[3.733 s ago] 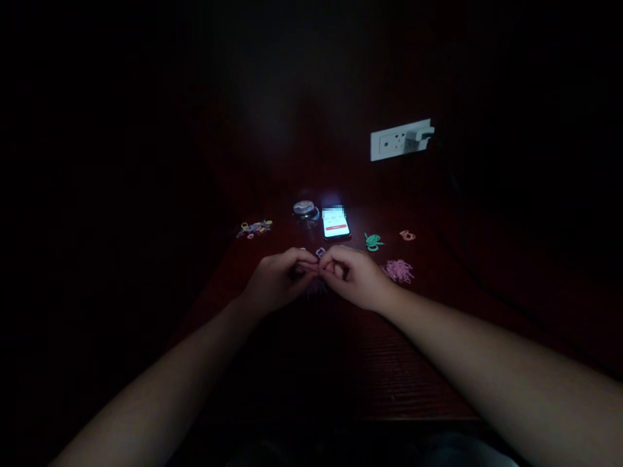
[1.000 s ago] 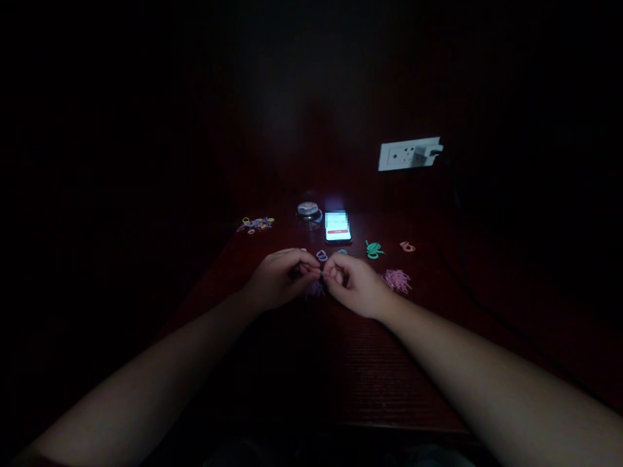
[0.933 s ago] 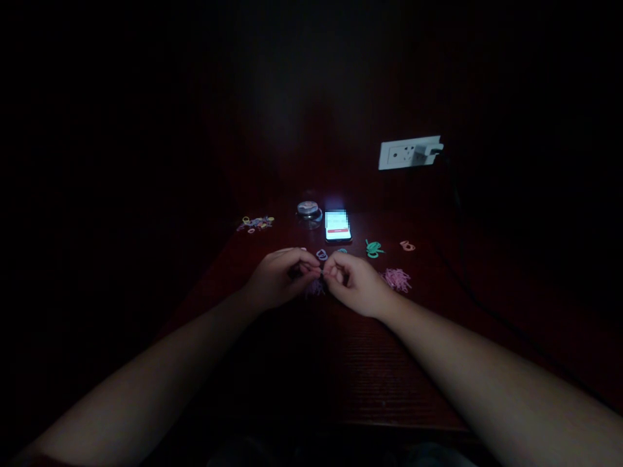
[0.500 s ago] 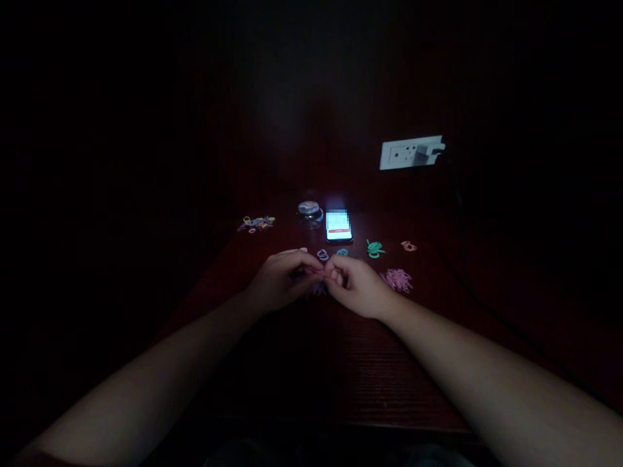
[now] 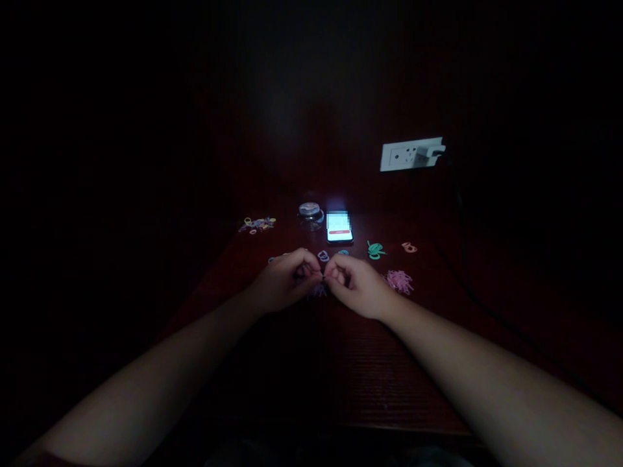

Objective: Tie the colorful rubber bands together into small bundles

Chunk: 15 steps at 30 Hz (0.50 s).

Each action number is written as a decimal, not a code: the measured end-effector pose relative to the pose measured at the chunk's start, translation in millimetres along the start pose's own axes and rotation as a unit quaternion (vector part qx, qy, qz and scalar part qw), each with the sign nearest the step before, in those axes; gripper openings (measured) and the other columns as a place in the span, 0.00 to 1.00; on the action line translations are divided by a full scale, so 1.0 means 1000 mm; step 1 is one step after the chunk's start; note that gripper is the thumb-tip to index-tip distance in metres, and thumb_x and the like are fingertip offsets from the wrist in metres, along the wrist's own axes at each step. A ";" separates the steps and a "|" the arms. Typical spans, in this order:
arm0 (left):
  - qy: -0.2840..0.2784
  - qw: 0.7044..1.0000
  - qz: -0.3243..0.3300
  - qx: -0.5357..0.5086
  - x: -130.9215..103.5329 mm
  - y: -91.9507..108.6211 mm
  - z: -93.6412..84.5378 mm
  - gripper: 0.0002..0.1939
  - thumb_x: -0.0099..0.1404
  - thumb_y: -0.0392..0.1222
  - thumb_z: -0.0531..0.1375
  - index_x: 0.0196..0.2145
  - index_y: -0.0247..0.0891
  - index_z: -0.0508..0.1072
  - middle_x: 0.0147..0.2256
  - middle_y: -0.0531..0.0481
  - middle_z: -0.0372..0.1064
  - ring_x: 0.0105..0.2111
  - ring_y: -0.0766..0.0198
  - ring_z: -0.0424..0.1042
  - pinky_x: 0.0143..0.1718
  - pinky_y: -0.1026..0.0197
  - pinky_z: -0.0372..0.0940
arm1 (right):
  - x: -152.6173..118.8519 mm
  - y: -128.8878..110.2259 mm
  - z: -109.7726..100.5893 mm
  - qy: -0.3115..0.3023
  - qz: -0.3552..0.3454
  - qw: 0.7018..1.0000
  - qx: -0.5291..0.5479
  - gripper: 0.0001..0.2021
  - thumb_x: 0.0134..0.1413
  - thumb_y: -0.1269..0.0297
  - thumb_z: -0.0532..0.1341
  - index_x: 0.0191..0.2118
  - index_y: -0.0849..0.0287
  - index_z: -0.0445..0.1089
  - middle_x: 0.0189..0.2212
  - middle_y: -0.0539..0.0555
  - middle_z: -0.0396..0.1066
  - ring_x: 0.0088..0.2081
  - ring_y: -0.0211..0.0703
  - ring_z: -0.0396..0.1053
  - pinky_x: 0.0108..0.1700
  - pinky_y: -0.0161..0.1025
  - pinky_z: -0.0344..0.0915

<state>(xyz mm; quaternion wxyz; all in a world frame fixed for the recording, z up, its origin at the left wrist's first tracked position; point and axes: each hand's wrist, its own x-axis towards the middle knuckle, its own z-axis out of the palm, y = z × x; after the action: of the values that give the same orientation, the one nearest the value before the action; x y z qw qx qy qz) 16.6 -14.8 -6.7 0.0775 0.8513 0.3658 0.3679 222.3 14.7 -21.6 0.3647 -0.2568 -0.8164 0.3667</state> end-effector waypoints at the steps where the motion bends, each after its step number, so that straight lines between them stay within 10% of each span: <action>1: 0.002 1.000 -0.002 -0.002 0.000 0.000 0.000 0.03 0.66 0.40 0.58 0.37 0.40 0.67 0.32 0.52 0.71 0.33 0.66 0.71 0.34 0.61 0.66 | 0.000 0.001 0.000 0.001 -0.001 1.000 -0.003 0.05 0.57 0.64 0.60 0.33 0.58 0.65 0.22 0.45 0.59 0.24 0.35 0.55 0.25 0.34 0.54; 15: 0.020 0.998 -0.040 -0.035 0.000 -0.003 0.001 0.07 0.65 0.40 0.60 0.38 0.40 0.64 0.34 0.50 0.74 0.32 0.65 0.74 0.32 0.61 0.68 | -0.001 0.000 -0.002 0.011 -0.005 1.000 -0.005 0.04 0.56 0.65 0.60 0.35 0.57 0.64 0.23 0.46 0.60 0.24 0.35 0.57 0.25 0.33 0.55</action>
<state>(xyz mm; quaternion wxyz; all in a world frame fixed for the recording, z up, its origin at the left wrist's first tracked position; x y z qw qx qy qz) 15.4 -13.0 -8.2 0.1144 0.8252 0.3884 0.3938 224.3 14.1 -21.2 0.3744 -0.2584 -0.8156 0.3575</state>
